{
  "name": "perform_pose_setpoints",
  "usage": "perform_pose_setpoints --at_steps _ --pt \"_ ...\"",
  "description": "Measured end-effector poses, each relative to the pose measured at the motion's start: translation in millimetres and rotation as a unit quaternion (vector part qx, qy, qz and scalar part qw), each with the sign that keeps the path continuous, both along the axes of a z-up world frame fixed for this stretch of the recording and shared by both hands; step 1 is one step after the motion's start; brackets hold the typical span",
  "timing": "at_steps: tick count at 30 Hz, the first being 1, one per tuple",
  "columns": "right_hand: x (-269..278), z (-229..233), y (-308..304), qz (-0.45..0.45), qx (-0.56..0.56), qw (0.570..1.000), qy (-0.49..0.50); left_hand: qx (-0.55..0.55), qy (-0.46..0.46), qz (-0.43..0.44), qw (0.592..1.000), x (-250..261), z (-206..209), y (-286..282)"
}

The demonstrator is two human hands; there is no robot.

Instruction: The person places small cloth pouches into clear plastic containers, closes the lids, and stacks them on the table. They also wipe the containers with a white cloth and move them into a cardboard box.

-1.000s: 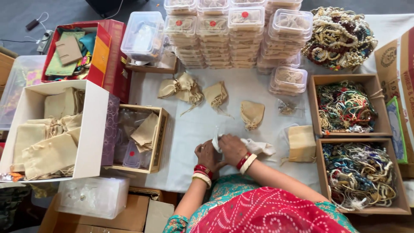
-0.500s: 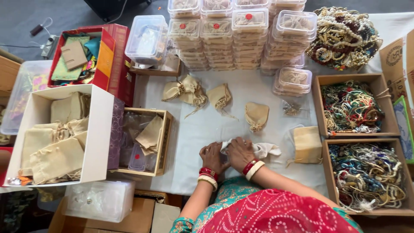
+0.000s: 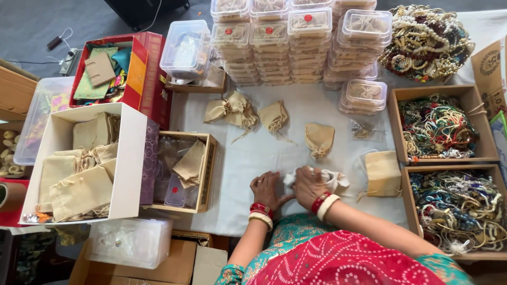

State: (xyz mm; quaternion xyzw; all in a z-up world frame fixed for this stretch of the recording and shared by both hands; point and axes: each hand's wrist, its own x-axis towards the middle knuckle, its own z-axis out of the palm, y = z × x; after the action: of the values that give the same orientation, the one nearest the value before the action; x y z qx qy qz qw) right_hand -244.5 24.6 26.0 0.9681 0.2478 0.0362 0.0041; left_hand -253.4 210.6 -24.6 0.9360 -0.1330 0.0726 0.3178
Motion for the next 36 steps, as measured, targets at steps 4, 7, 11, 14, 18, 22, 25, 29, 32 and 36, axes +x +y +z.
perform_pose_setpoints --at_steps 4,7,11,14,18,22,25,29,32,36 --pt "13.0 10.3 36.1 -0.086 0.071 0.985 0.129 0.033 0.014 -0.003 0.999 3.7 -8.5 1.3" --pt "-2.2 -1.6 43.1 -0.026 0.111 0.984 0.140 0.131 -0.064 0.020 0.989 2.5 -79.5 8.6" --pt "-7.0 4.8 19.9 -0.028 0.159 0.961 0.223 0.065 -0.007 -0.001 0.998 1.5 -32.2 3.8" --pt "-6.9 14.5 4.5 0.003 0.152 0.960 0.236 0.058 0.014 -0.005 0.998 -1.0 -14.1 -0.1" --pt "7.6 44.7 -14.5 0.089 0.081 0.972 0.202 0.077 -0.034 -0.017 0.996 -1.8 -11.9 2.1" --pt "15.5 82.5 -36.1 0.123 -0.034 0.964 0.235 0.074 -0.024 -0.003 0.997 -3.0 6.3 -2.8" --pt "17.9 46.7 -44.8 0.168 -0.008 0.972 0.165 0.060 -0.020 0.001 0.998 -3.1 10.9 -3.9" --pt "44.1 -94.0 -85.7 0.088 0.290 0.939 0.160 0.044 -0.062 0.011 0.997 -5.5 -7.8 -2.0" --pt "44.9 -112.2 -113.2 -0.089 0.509 0.826 0.226 0.092 -0.181 0.056 0.978 -11.8 -14.3 -4.3" --pt "25.6 -49.5 -114.6 -0.272 0.828 0.324 0.368 0.157 -0.051 0.057 0.985 -10.3 2.5 -11.0"
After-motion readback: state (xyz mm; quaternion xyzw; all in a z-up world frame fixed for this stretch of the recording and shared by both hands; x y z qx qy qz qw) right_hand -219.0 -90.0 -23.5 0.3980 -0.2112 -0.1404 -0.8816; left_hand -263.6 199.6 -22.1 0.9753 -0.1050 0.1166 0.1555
